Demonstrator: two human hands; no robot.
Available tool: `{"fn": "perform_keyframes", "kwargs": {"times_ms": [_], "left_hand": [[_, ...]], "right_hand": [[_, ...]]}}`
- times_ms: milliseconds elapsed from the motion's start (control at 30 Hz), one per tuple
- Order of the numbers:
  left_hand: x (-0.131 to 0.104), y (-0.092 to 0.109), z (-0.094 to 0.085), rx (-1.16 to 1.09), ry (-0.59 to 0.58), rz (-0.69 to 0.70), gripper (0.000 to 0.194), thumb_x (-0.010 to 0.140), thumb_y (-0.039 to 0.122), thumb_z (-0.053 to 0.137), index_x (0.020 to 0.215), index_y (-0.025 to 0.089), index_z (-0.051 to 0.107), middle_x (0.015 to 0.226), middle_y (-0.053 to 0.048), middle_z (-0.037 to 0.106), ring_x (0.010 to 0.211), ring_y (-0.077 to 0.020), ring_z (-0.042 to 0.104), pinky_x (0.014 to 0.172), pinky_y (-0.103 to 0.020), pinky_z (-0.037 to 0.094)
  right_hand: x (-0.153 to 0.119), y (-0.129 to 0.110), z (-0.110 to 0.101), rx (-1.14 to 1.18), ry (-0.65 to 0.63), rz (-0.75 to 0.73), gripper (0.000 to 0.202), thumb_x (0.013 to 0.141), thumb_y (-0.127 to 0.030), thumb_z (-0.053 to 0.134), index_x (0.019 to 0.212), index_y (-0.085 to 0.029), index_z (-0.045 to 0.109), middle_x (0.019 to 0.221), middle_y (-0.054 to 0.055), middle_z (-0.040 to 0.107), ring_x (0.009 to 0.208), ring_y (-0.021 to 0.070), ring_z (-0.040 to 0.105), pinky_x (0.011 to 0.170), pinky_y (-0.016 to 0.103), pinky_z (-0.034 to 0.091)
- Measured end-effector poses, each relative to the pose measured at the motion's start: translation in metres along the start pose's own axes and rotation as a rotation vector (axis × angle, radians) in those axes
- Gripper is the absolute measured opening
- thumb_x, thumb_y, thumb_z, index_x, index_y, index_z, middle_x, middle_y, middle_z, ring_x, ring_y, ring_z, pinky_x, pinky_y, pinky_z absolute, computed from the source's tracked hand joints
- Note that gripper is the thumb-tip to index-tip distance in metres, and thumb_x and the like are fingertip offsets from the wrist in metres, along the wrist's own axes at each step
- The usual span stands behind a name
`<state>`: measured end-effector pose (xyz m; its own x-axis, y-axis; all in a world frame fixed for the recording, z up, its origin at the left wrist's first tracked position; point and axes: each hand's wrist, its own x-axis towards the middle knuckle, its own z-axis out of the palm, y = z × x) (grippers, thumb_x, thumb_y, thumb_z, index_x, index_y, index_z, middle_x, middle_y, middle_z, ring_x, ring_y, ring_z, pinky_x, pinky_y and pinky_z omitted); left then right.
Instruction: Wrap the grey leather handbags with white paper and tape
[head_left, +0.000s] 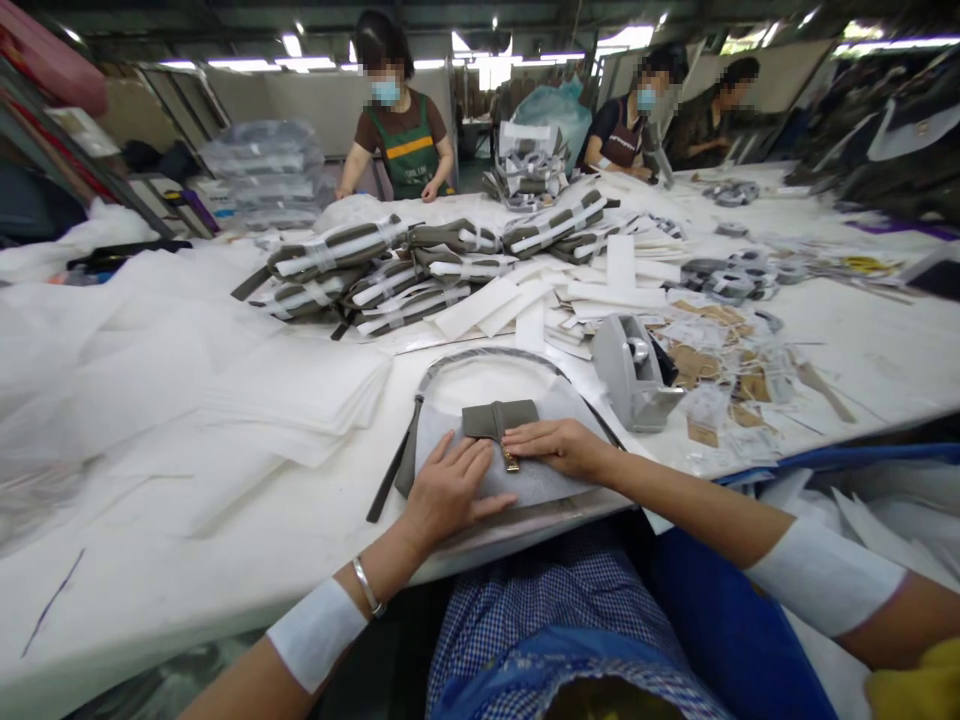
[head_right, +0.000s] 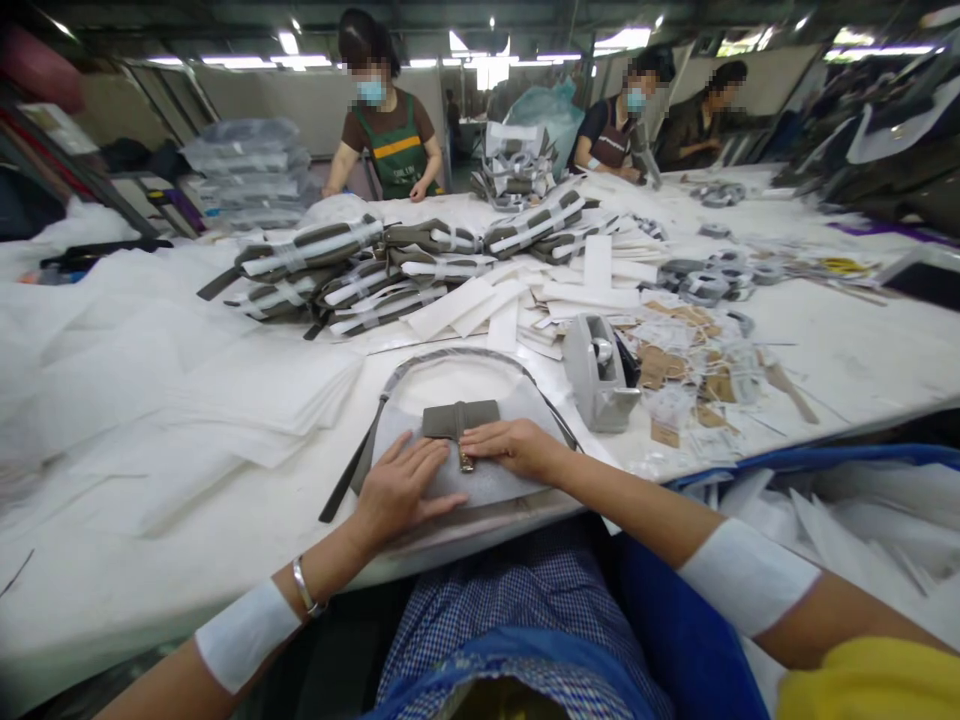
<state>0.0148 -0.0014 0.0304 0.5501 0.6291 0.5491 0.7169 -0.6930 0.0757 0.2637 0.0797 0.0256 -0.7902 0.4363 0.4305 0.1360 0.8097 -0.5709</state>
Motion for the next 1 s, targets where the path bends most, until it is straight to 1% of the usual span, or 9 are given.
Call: {"fn": "perform_keyframes", "kwargs": {"times_ms": [67, 133, 167, 233, 333, 433, 600, 900, 1000], "left_hand": [[-0.004, 0.001, 0.000, 0.002, 0.027, 0.139, 0.049, 0.092, 0.043, 0.062, 0.130, 0.012, 0.054, 0.121, -0.012, 0.069, 0.112, -0.0238, 0.065, 0.111, -0.046, 0.045], [-0.006, 0.002, 0.000, -0.065, -0.020, 0.289, 0.042, 0.095, 0.025, 0.059, 0.135, 0.014, 0.050, 0.126, -0.009, 0.068, 0.119, -0.0197, 0.062, 0.110, -0.038, 0.046], [-0.006, 0.002, 0.001, -0.108, -0.057, 0.330, 0.041, 0.095, 0.018, 0.056, 0.135, 0.014, 0.050, 0.129, -0.009, 0.066, 0.122, -0.0184, 0.059, 0.110, -0.035, 0.047], [-0.006, 0.004, 0.002, -0.185, -0.134, 0.307, 0.038, 0.096, 0.011, 0.050, 0.134, 0.014, 0.051, 0.132, -0.009, 0.065, 0.125, -0.0175, 0.058, 0.108, -0.032, 0.048], [-0.004, 0.008, 0.001, -0.289, -0.202, 0.167, 0.037, 0.097, 0.013, 0.046, 0.133, 0.018, 0.053, 0.131, -0.008, 0.065, 0.121, -0.0170, 0.060, 0.104, -0.031, 0.052], [-0.003, 0.011, 0.000, -0.349, -0.226, 0.114, 0.037, 0.097, 0.014, 0.046, 0.132, 0.021, 0.054, 0.131, -0.006, 0.065, 0.121, -0.0166, 0.061, 0.102, -0.030, 0.053], [-0.002, 0.015, -0.001, -0.281, -0.169, 0.122, 0.034, 0.097, 0.017, 0.049, 0.129, 0.020, 0.058, 0.127, -0.007, 0.067, 0.119, -0.0173, 0.063, 0.101, -0.030, 0.054], [-0.009, 0.010, 0.009, -0.126, -0.076, 0.177, 0.033, 0.097, 0.020, 0.050, 0.129, 0.021, 0.060, 0.126, -0.005, 0.069, 0.112, -0.0174, 0.067, 0.097, -0.027, 0.055], [-0.012, 0.007, 0.012, -0.087, -0.067, 0.206, 0.034, 0.097, 0.020, 0.049, 0.130, 0.022, 0.059, 0.126, -0.005, 0.068, 0.111, -0.0172, 0.067, 0.097, -0.026, 0.055]], "right_hand": [[-0.001, 0.001, 0.003, -0.007, 0.015, -0.006, 0.029, 0.097, -0.017, 0.054, 0.120, -0.022, 0.071, 0.121, 0.007, 0.071, 0.120, 0.0171, 0.063, 0.107, 0.032, 0.050], [-0.002, 0.001, 0.004, -0.010, 0.011, 0.002, 0.029, 0.097, -0.017, 0.053, 0.119, -0.022, 0.071, 0.121, 0.007, 0.071, 0.120, 0.0166, 0.063, 0.106, 0.031, 0.050], [-0.001, 0.001, 0.003, -0.010, 0.001, 0.012, 0.029, 0.097, -0.018, 0.052, 0.118, -0.022, 0.071, 0.121, 0.007, 0.071, 0.120, 0.0164, 0.063, 0.106, 0.031, 0.050], [0.002, -0.002, 0.001, -0.019, -0.022, 0.040, 0.027, 0.097, -0.020, 0.053, 0.115, -0.021, 0.073, 0.120, 0.007, 0.072, 0.119, 0.0165, 0.064, 0.105, 0.030, 0.050], [0.011, -0.009, -0.005, -0.076, -0.097, 0.084, 0.022, 0.095, -0.023, 0.059, 0.111, -0.021, 0.073, 0.116, 0.007, 0.072, 0.112, 0.0176, 0.065, 0.101, 0.030, 0.051], [0.022, -0.014, -0.010, -0.159, -0.162, 0.096, 0.015, 0.089, -0.025, 0.068, 0.103, -0.021, 0.074, 0.106, 0.006, 0.071, 0.100, 0.0183, 0.065, 0.090, 0.031, 0.051], [0.033, -0.013, -0.010, -0.200, -0.170, 0.060, 0.009, 0.087, -0.027, 0.070, 0.090, -0.019, 0.073, 0.094, 0.004, 0.066, 0.094, 0.0165, 0.059, 0.087, 0.028, 0.046], [0.037, -0.009, -0.006, -0.383, -0.236, 0.052, 0.011, 0.089, -0.029, 0.069, 0.094, -0.020, 0.072, 0.096, 0.003, 0.063, 0.093, 0.0173, 0.055, 0.078, 0.025, 0.044], [0.039, -0.008, -0.007, -0.448, -0.261, 0.000, 0.011, 0.091, -0.028, 0.066, 0.095, -0.020, 0.072, 0.097, 0.003, 0.064, 0.090, 0.0170, 0.056, 0.079, 0.026, 0.044]]}}
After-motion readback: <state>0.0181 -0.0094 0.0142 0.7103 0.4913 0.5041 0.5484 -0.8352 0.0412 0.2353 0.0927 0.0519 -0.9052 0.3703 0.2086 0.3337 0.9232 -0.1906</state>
